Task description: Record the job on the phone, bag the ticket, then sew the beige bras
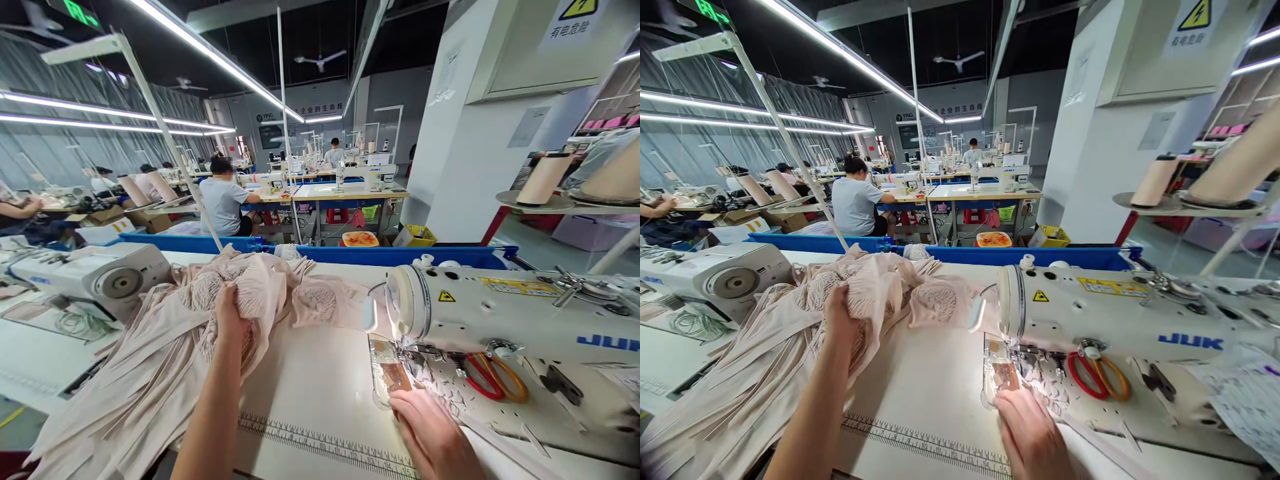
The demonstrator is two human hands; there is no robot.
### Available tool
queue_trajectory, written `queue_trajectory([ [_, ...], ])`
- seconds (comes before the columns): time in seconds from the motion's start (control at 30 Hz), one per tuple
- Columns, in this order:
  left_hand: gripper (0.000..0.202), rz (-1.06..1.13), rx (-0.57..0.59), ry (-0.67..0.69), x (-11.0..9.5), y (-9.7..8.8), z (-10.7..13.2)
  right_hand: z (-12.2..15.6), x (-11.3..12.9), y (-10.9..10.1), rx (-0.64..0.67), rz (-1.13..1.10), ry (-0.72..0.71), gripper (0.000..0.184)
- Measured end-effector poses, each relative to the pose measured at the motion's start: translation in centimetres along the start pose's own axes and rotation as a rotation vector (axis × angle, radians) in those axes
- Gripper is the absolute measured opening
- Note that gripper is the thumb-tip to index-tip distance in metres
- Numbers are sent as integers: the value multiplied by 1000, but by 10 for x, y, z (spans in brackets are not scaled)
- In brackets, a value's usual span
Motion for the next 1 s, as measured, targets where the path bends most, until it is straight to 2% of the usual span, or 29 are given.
queue_trajectory([
  [0.03, 34, 55, 40, -15, -6, 2, 2, -1, 5, 3, 4, -82, 45, 23],
  [0.1, 34, 133, 198, -70, -11, 12, 12, -5, 13, 11, -7, -245, 170, 32],
  [0.17, 32, 217, 424, -179, -6, 30, 31, -12, 19, 20, -31, -406, 325, 45],
  [0.27, 33, 243, 766, -375, 12, 57, 67, -30, 20, 28, -69, -656, 522, 53],
  [0.3, 34, 221, 865, -432, 19, 65, 78, -37, 18, 31, -59, -733, 569, 55],
  [0.33, 36, 191, 957, -473, 24, 72, 88, -43, 19, 35, 19, -829, 595, 58],
  [0.4, 38, 82, 1128, -483, 32, 83, 104, -49, 18, 41, 113, -946, 647, 63],
  [0.47, 38, -123, 1258, -360, 37, 92, 111, -46, 15, 43, 141, -978, 698, 62],
  [0.53, 37, -407, 1334, -154, 44, 98, 113, -34, 11, 42, 145, -974, 751, 59],
  [0.67, 33, -989, 1353, 232, 69, 98, 114, 2, 2, 29, 193, -948, 835, 51],
  [0.77, 26, -1301, 1392, 438, 81, 96, 115, 22, -7, 11, 211, -894, 872, 41],
  [0.87, 10, -1405, 1352, 612, 73, 103, 122, 25, -13, -4, 182, -698, 830, 29],
  [0.9, 14, -1373, 1323, 658, 66, 108, 128, 23, -15, -5, 165, -624, 806, 28],
  [0.93, 20, -1297, 1314, 689, 59, 115, 138, 21, -16, -6, 149, -562, 783, 28],
  [1.0, 23, -1055, 1421, 666, 50, 130, 168, 17, -19, -1, 120, -502, 763, 30],
])
Point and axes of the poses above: each hand's wrist, its own z-axis away from the middle knuckle, its own y-axis out of the palm, x = y × z, the point moved 5 cm from there along -z, towards the middle knuckle, and after that the axes turned 5 degrees about z, right-handed, at the moved point
